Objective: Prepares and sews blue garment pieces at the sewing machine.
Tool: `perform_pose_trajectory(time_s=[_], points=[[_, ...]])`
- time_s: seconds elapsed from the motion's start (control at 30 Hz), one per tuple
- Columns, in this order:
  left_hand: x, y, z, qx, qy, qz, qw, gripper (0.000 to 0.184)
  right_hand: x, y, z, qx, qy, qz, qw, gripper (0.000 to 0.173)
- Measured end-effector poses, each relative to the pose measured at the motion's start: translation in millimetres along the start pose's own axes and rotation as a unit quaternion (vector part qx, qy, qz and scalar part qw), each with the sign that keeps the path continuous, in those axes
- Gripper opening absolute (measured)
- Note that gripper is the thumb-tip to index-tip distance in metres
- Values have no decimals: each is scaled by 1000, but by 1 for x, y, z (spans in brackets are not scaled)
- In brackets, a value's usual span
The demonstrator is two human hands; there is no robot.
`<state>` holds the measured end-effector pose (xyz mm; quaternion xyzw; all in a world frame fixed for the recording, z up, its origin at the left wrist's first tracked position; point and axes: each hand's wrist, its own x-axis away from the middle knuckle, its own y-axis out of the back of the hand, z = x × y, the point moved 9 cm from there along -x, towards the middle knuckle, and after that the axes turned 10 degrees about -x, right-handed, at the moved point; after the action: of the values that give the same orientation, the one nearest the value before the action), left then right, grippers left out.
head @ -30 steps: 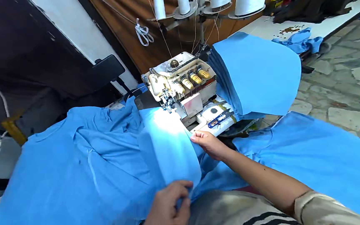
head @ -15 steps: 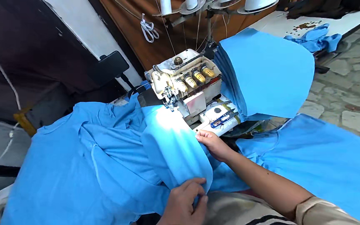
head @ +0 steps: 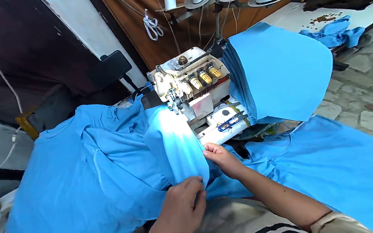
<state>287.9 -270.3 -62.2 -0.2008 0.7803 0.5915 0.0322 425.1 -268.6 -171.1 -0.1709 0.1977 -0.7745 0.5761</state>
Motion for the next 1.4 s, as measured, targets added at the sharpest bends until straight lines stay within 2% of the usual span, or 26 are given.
perform_pose_trajectory(time_s=[0.1, 0.2, 0.43, 0.63, 0.87, 1.1, 1.27, 1.4], points=[[-2, -7, 13, 4, 19, 1, 1000, 14, 6, 1, -5, -13, -7, -8, 1000, 6], [-4, 3, 10, 32, 13, 4, 999, 14, 17, 0, -6, -14, -23, -15, 1000, 2], [-11, -9, 13, -53, -2, -16, 998, 14, 22, 11, -14, -17, -33, -49, 998, 10], [-13, 2, -6, -125, -57, -19, 990, 16, 40, 6, -23, -48, -24, -29, 998, 9], [-29, -15, 13, -122, -37, -18, 992, 16, 22, 11, -28, -71, -7, -56, 996, 16], [-57, 9, 25, -157, -26, -54, 986, 17, 6, -5, -12, -70, 15, -47, 996, 18], [-63, 5, 21, -187, -37, -14, 982, 15, 20, -15, -7, -37, 36, -10, 999, 17], [-69, -2, 24, -189, -36, -1, 981, 15, 15, -10, -9, -20, 40, -20, 999, 18]])
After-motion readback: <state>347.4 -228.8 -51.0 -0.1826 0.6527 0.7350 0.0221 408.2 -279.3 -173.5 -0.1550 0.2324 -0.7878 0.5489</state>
